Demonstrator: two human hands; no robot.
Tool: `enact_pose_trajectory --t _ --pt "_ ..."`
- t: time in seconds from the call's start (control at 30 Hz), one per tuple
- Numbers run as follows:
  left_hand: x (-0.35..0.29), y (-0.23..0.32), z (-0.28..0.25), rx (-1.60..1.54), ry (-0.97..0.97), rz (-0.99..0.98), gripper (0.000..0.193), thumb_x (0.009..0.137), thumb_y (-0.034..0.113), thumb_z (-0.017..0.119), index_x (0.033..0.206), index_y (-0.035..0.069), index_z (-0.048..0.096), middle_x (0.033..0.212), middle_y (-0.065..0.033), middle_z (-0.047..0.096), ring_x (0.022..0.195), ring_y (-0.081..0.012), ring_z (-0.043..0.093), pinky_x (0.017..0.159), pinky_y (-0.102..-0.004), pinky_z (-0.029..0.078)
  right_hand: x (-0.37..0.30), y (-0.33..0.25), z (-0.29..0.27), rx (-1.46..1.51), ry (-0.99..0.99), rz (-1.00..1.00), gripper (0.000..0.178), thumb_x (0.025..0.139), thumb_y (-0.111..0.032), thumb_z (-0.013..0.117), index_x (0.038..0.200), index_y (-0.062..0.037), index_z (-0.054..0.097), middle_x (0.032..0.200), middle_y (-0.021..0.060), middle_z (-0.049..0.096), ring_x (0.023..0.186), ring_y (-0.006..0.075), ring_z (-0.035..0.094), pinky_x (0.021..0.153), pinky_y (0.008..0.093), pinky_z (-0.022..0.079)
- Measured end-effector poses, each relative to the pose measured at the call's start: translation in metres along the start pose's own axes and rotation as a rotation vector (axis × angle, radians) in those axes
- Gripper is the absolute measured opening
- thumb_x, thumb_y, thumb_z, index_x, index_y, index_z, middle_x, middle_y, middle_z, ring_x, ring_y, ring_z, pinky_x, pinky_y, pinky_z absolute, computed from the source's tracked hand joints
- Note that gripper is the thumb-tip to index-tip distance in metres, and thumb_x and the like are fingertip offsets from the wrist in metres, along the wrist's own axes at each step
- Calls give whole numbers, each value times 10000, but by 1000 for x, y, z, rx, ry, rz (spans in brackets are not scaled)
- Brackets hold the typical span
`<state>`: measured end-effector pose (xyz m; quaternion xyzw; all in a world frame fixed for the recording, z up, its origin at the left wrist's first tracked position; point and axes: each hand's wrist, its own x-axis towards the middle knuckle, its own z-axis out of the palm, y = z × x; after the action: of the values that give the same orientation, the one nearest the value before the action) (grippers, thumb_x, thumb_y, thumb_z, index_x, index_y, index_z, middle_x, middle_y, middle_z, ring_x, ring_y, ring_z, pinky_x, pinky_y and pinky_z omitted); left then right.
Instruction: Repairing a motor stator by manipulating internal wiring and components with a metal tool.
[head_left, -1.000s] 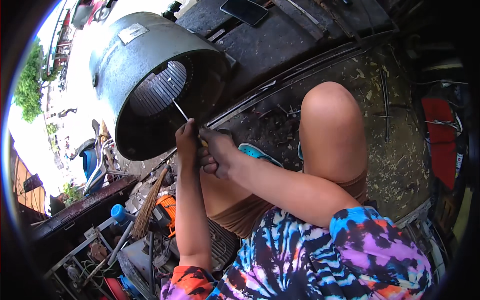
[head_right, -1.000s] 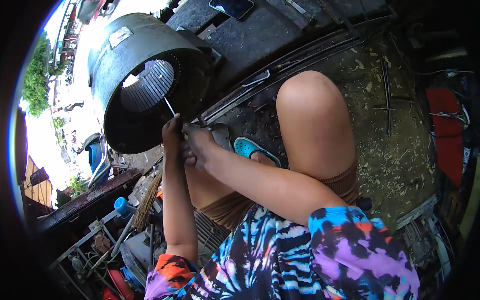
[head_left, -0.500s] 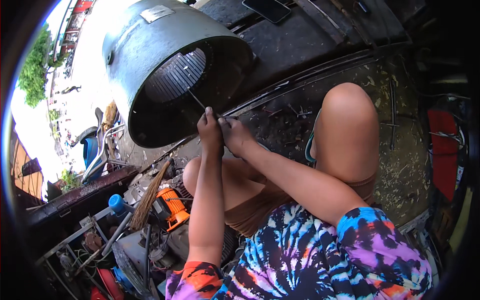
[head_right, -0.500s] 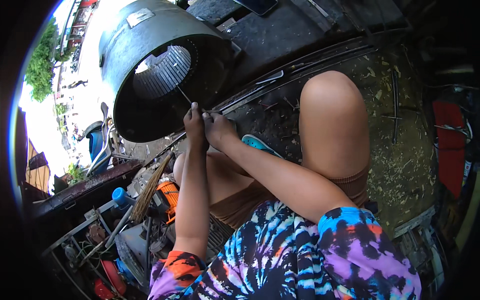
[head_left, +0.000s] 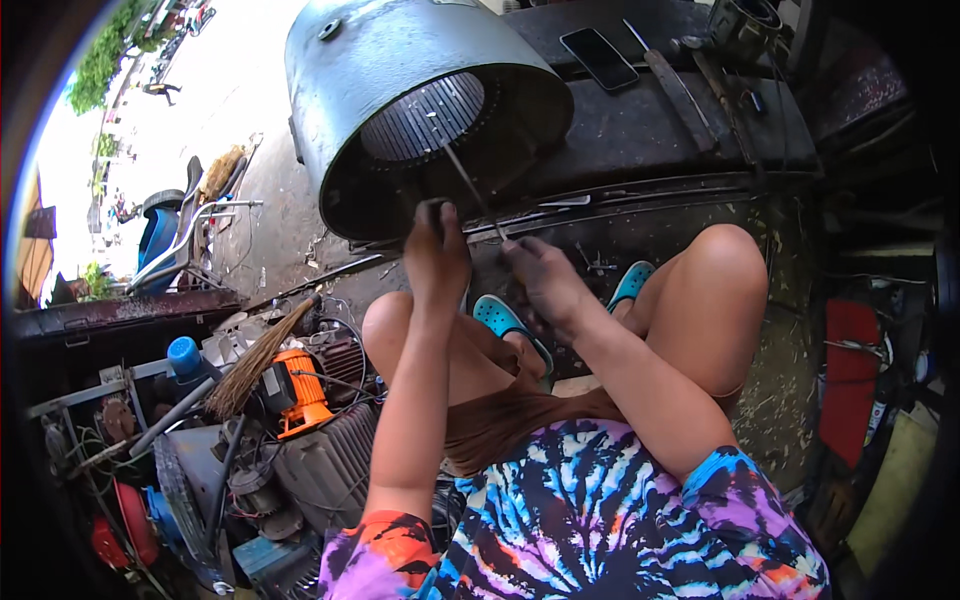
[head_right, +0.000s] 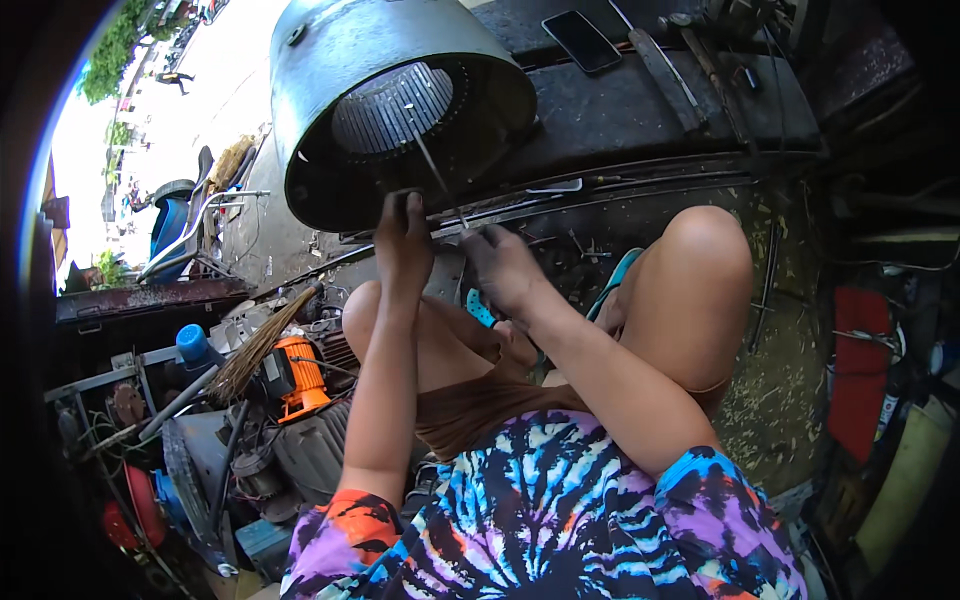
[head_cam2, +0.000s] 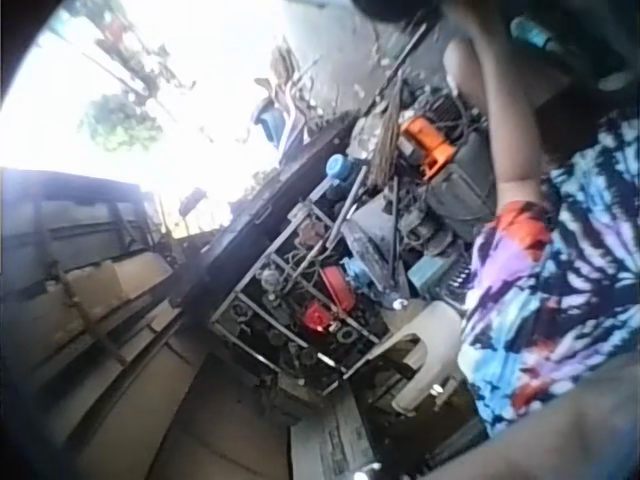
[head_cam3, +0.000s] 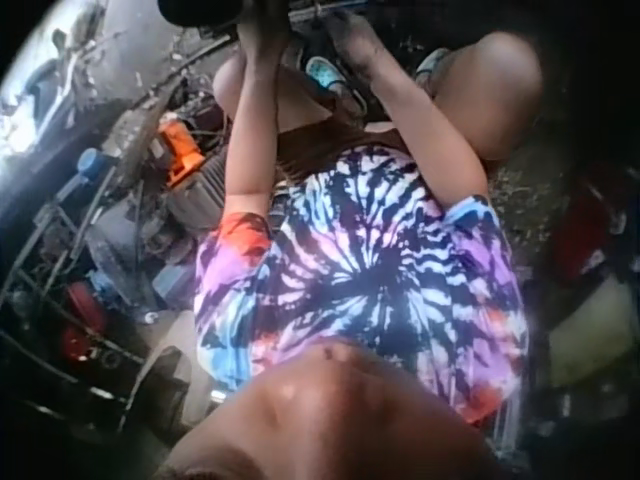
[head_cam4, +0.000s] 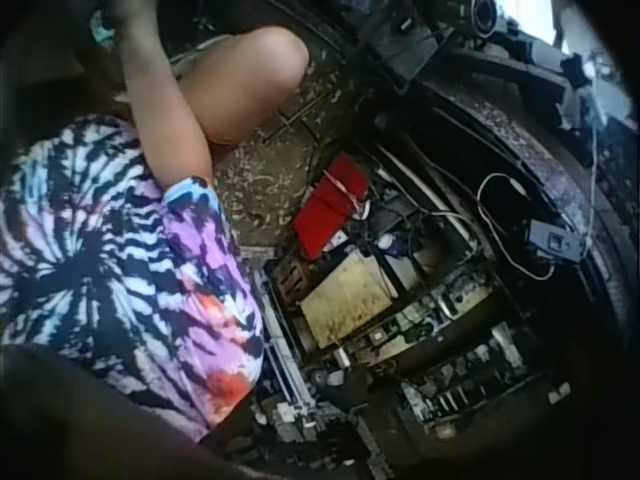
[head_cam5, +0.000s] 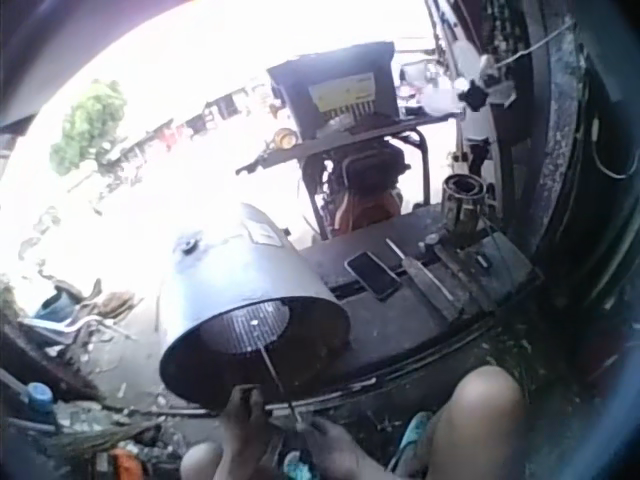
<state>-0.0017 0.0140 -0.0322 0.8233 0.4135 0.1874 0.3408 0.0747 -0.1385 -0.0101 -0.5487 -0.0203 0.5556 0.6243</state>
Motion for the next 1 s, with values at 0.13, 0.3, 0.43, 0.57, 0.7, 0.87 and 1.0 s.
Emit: enact_pose_trajectory --t 0.13,0.3,0.43,0.57,0.7,0.87,1.0 --pt "47 4 -1 580 356 557 328 973 167 481 1244 40 613 1208 -175 660 981 -346 669 812 -428 533 -4 -23 -10 135 37 -16 253 1039 -340 468 1006 -115 580 623 -1 444 403 91 277 365 255 213" --pt "113 0 10 982 426 970 435 911 163 512 1286 -47 578 1332 -210 591 1146 -366 620 922 -465 515 -12 -30 -11 107 49 28 251 1038 -343 487 1027 -110 579 616 -13 425 405 89 276 369 244 202" --pt "160 22 0 1063 -161 478 541 879 168 527 1350 -96 496 1476 -293 446 1365 -396 449 1100 -455 392 -14 -29 -13 109 27 24 273 1039 -352 484 1032 -102 593 623 -13 428 407 85 274 373 239 196" --pt "155 20 0 912 -404 352 623 850 200 532 1392 -94 444 1529 -318 392 1416 -411 428 1122 -450 401 -18 -35 -27 29 -17 39 310 1010 -375 527 1078 -84 608 711 13 505 437 97 347 384 269 261" --pt "60 77 -9 837 -563 347 399 813 184 586 1121 -60 658 956 -237 689 830 -392 681 699 -434 567 -40 -49 -70 -474 20 -456 211 1014 -280 545 1070 -81 588 703 -28 489 463 59 325 401 223 252" --pt "126 62 19 513 -107 338 486 872 243 541 1297 14 589 1287 -299 611 1070 -423 661 840 -474 549 -77 -87 -80 -170 -11 -194 156 1033 -238 518 1027 -93 574 695 -27 505 437 42 304 368 194 219" --pt "195 -6 42 565 382 680 459 895 228 523 1299 17 574 1233 -287 633 1088 -456 633 907 -530 519 -58 -81 -76 -117 21 -122 148 1039 -228 514 1005 -95 568 658 -26 490 412 34 279 346 186 201"
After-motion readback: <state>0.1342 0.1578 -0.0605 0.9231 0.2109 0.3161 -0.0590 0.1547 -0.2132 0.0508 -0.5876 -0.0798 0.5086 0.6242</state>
